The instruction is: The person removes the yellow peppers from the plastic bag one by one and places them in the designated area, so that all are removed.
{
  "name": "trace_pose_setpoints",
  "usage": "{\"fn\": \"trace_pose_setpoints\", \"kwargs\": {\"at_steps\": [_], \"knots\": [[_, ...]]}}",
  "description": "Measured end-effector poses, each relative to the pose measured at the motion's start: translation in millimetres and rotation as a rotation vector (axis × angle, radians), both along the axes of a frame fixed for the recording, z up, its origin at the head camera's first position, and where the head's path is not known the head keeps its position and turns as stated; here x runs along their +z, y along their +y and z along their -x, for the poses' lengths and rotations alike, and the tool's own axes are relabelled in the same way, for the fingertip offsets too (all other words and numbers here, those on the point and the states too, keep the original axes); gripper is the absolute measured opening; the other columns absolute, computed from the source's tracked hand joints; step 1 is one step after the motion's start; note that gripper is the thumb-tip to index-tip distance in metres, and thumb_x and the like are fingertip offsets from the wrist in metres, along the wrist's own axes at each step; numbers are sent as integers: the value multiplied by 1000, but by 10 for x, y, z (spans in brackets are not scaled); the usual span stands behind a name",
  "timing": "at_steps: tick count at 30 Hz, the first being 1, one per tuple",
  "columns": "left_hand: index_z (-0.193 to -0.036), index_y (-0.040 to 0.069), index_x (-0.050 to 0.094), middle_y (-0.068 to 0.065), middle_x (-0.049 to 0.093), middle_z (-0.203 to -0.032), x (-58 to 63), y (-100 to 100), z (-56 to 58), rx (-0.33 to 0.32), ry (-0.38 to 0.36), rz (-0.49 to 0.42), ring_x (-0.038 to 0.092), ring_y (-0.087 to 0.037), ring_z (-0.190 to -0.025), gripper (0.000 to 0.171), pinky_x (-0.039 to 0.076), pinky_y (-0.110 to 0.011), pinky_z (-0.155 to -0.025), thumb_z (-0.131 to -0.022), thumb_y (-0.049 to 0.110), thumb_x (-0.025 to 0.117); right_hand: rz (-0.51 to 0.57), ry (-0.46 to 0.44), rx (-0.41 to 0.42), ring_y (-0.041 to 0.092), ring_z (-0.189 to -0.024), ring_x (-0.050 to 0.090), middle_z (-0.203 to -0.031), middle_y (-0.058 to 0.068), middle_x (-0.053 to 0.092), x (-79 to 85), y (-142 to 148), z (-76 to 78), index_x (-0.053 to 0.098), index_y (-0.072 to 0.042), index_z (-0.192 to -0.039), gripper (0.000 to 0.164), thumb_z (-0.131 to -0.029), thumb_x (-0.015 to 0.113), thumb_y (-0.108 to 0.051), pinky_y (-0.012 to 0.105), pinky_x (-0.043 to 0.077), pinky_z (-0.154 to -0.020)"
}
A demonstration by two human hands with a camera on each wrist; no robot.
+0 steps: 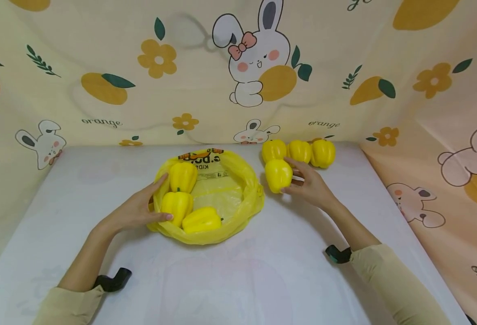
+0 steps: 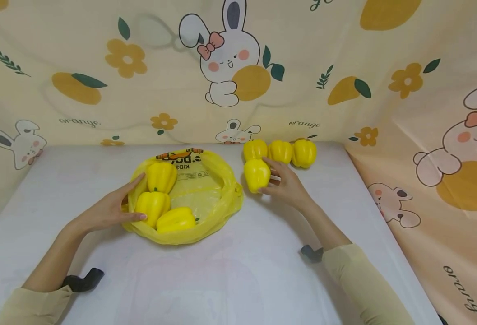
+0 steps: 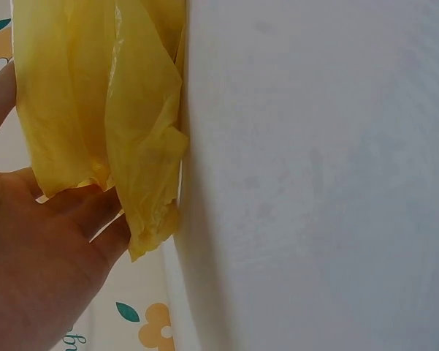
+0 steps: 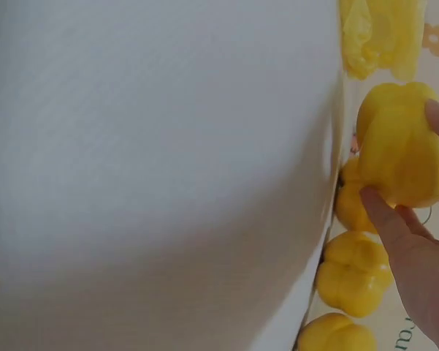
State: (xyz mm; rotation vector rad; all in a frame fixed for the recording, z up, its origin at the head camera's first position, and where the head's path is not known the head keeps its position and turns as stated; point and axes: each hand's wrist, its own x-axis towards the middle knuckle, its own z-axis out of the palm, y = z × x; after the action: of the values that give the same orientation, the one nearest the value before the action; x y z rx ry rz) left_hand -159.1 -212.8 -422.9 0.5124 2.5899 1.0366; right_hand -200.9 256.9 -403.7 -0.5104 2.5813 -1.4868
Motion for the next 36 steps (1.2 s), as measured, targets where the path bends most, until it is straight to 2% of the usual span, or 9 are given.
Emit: {"fn": "trace_pose_setpoints", "kwargs": {"at_steps": [6, 12, 16, 20, 30, 33, 36], "knots": [[-161, 13, 7, -22, 13, -163, -15, -6, 11, -3, 1, -9, 14, -45, -148, 114, 15, -63, -117, -80, 47, 80, -37, -40, -31, 49, -129, 46, -153, 24, 34, 61, -41, -34, 35, 2, -151, 83, -81, 78, 4, 59, 43, -104], [-161, 14, 8, -21, 12, -164, -10, 1, 14, -1, -8, -11, 13, -44, -149, 113, 14, -63, -117, -81, 48, 80, -56, -54, -53, 43, -131, 47, -157, 17, 34, -186, 108, 83, 32, -10, -156, 89, -81, 81, -2, 52, 45, -105], [-161, 14, 7, -21, 12, -164, -11, -3, 12, -1, -9, -10, 13, -44, -149, 113, 14, -63, -117, -80, 48, 80, -75, -64, -51, 41, -131, 47, -158, 14, 33, -230, 148, 103, 30, -16, -157, 90, -83, 81, -7, 50, 44, -106], [-161, 15, 7, -21, 12, -164, -15, -7, 12, -1, -8, -5, 13, -44, -149, 114, 14, -63, -117, -80, 49, 80, -69, -71, -46, 41, -131, 47, -159, 13, 32, -249, 158, 108, 29, -18, -157, 91, -83, 81, -9, 50, 43, -107], [-161, 15, 7, -21, 11, -164, -10, -3, 9, -4, -5, 3, 12, -44, -149, 114, 14, -63, -117, -80, 49, 80, -94, -68, -53, 42, -133, 45, -159, 12, 31, -233, 172, 95, 29, -16, -157, 91, -83, 82, -12, 52, 40, -110], [-161, 14, 7, -21, 11, -164, -7, -3, 7, -5, -5, -1, 12, -44, -149, 114, 14, -63, -117, -81, 48, 80, -91, -51, -60, 44, -134, 43, -157, 18, 33, -171, 151, 73, 31, -10, -156, 87, -84, 80, -9, 54, 37, -111], [-161, 15, 6, -21, 11, -164, -4, -5, 2, -4, -4, -3, 12, -44, -149, 114, 14, -63, -117, -80, 49, 80, -73, 6, -62, 47, -133, 43, -154, 24, 35, -52, 95, 21, 34, -1, -152, 81, -84, 78, -3, 57, 35, -111]]}}
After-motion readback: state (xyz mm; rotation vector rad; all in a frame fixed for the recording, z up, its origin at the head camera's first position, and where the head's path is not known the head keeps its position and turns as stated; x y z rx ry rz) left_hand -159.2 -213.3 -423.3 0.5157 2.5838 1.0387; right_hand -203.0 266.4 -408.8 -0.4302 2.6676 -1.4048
